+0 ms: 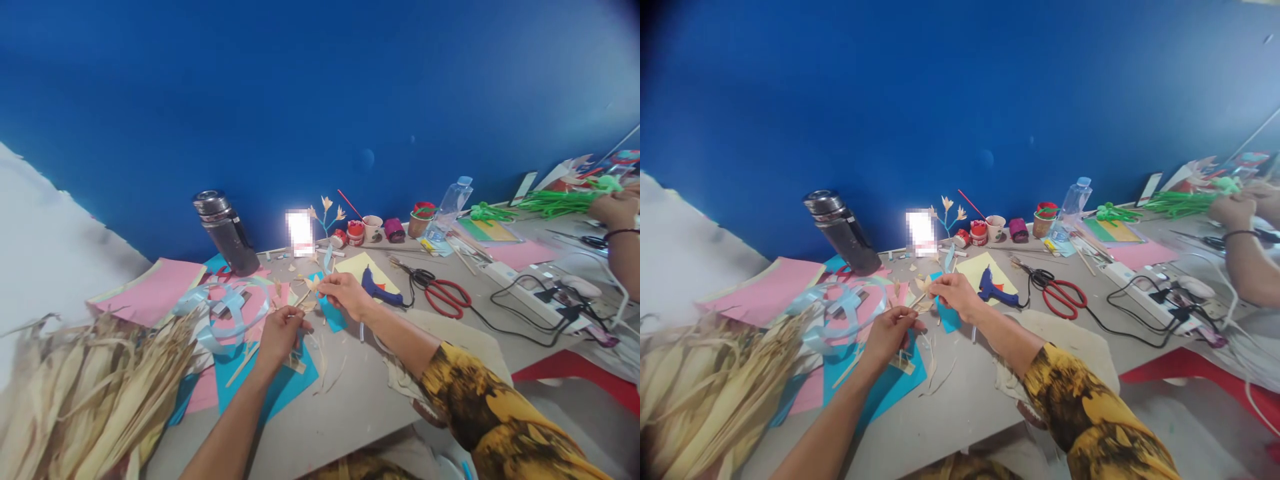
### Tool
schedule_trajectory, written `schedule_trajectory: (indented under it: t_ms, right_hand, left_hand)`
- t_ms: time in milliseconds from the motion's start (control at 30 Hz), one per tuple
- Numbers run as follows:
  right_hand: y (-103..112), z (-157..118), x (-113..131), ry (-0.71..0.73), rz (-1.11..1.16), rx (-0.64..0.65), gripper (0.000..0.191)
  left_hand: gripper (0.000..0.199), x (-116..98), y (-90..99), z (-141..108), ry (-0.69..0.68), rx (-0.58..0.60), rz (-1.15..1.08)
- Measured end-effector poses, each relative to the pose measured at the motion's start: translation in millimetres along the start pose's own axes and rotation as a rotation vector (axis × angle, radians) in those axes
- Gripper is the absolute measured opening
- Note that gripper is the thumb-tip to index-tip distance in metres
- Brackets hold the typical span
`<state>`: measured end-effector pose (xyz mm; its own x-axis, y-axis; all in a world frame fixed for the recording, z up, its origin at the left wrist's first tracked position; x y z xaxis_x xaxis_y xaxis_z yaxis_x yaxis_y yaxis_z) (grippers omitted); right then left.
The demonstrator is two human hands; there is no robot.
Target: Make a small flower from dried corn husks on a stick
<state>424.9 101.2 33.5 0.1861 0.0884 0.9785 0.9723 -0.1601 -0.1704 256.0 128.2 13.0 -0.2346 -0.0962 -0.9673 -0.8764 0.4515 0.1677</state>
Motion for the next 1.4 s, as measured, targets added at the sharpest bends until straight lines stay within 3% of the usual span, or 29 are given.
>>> schedule_trajectory:
  t_ms: [133,267,400,500,633,767,833,933,1067,1167,1400]
  right_hand:
    - [-3.3,0.1,-3.4,0.043,-0.166,0.034,0.015]
    - [-8.5,-5.2,0.7,0.087,-0.380,0.127,0.015]
    - [-14.1,-16.4,14.8,0.142,-0.538,0.251,0.012]
    - [-8.6,-25.8,29.4,0.205,-0.681,0.263,0.013]
    - [26.7,-42.5,45.9,0.226,-0.841,0.187,0.012]
    - [89.3,-57.9,47.6,0.103,-1.394,-0.199,0.024]
    - [112.2,-59.1,38.2,0.019,-1.525,-0.252,0.043]
    - [127.9,-52.6,18.0,-0.044,-1.535,-0.167,0.054]
    - [132.1,-46.4,1.0,-0.004,-1.471,-0.121,0.043]
    - [136.0,-47.4,-2.4,0.054,-1.408,-0.123,0.033]
    - [145.4,-48.8,4.6,0.069,-1.189,-0.138,0.032]
  left_hand:
    - [0.035,-6.5,4.9,-2.5,-0.071,-0.041,-0.150]
    - [0.041,-11.8,3.6,-5.9,0.023,0.024,-0.396]
    - [0.032,-20.6,0.7,-10.6,0.095,0.159,-0.382]
    - [0.029,-28.0,0.1,-13.2,0.096,0.201,-0.331]
    - [0.032,-38.9,-1.9,-11.7,0.079,0.160,-0.342]
    - [0.033,-46.3,-8.6,-6.1,0.089,0.051,-0.523]
    - [0.033,-46.1,-14.7,-3.0,0.113,0.022,-0.595]
    - [0.031,-43.8,-24.3,1.5,0.135,0.008,-0.647]
    - [0.029,-44.4,-33.0,5.7,0.119,0.017,-0.672]
    - [0.027,-43.6,-34.8,8.2,0.136,-0.003,-0.685]
    - [0.018,-33.6,-35.5,16.5,0.141,-0.030,-0.756]
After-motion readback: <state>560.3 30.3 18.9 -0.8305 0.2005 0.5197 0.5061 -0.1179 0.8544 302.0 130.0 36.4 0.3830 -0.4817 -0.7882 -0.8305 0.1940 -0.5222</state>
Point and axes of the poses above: each hand's wrist, its own z-axis towards the middle knuckle, its own y-axis out of the back of the hand, x = y × z, the point moved 4 cm from there along z, towards the middle knuckle, and after that the axes turned 3 degrees about x, right-handed, at the moved point
